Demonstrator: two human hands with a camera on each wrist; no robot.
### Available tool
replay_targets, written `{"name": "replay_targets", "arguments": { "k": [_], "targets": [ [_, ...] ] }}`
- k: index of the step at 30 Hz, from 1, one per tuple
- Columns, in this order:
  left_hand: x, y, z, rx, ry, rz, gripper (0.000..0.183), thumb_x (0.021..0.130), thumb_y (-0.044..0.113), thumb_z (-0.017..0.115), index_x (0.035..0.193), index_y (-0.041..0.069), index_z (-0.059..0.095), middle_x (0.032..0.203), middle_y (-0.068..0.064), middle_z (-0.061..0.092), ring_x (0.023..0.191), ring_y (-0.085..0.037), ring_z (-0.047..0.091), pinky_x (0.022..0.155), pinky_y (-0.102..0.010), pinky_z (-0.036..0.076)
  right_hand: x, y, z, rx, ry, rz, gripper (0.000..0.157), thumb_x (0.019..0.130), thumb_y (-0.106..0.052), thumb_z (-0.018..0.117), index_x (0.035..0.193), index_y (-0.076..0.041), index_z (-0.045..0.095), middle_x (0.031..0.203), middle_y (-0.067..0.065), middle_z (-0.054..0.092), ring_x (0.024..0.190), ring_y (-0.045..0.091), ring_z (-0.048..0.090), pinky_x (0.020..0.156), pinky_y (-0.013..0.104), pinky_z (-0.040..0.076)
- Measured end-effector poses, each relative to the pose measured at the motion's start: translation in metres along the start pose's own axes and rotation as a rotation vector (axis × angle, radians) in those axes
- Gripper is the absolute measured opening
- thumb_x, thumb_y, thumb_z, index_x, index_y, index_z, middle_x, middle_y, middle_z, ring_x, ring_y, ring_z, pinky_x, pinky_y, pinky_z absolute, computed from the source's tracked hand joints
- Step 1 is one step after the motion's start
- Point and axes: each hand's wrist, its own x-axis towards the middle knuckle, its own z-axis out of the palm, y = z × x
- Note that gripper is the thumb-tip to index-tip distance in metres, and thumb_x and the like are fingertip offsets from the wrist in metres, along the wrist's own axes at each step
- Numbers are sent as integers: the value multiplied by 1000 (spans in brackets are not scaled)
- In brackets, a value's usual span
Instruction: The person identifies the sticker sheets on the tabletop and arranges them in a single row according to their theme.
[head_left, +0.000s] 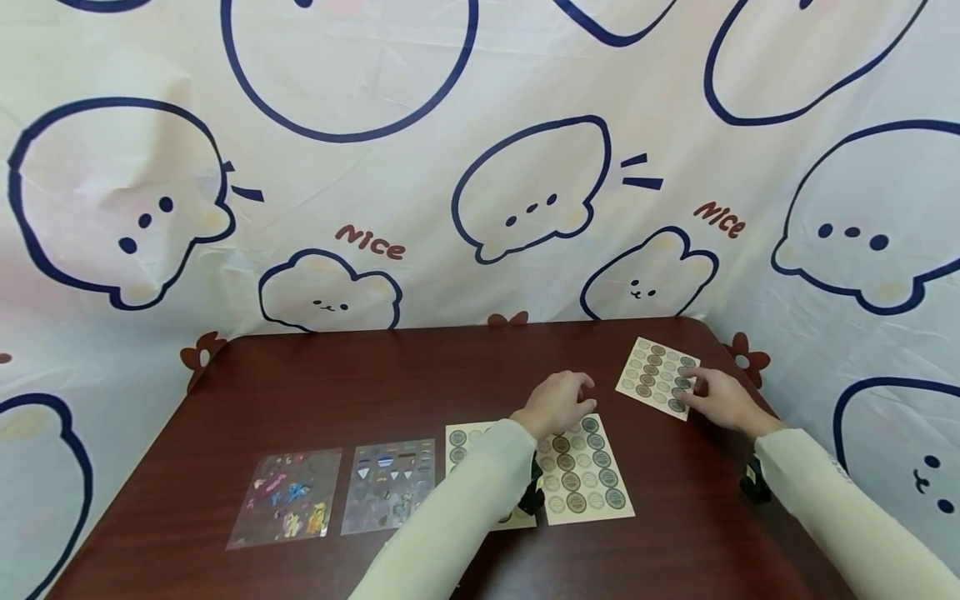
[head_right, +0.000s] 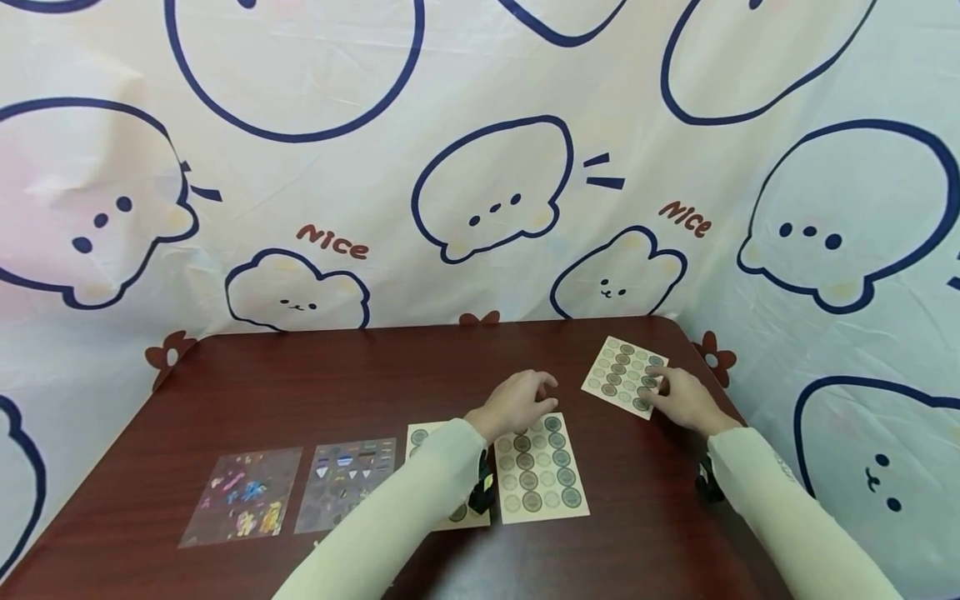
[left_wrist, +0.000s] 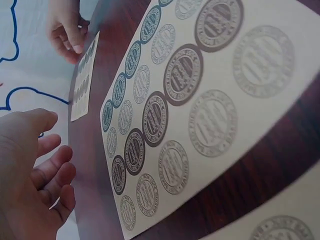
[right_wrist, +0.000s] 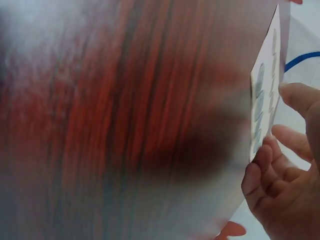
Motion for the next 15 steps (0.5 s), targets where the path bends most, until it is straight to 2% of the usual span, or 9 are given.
{"name": "replay_targets", "arguments": {
  "k": [3,6,11,15],
  "targets": [
    [2,2,2,4,-12,1,35,101,31,62,134,19,64,112,2,69,94,-8,61,78,-26,51,2,8,1,-10,-34,22,60,93,-27,69,136,11,53,80,9,54,66,18,47,60,31,36],
    [4,3,2,-6,-28,0,35,101,31,62,134,19,64,115,0,70,95,-9,62,79,-26,51,3,12,2,-8,-64,26,65,92,-29,71,138,13,51,80,10,53,66,19,47,60,31,36],
    [4,-2,2,-22,-39,-14,35,102,31,62,135,18,64,113,1,68,95,-10,61,80,-28,51,12,8,3,15,-94,19,67,91,-27,74,139,12,51,94,16,61,79,23,51,70,34,39],
    [4,-10,1,-27,-31,-28,36,101,29,62,134,17,64,115,0,68,98,-11,62,83,-29,52,20,-1,5,33,-123,10,64,90,-24,75,139,11,53,99,18,59,84,25,50,73,35,39]
  ]
}}
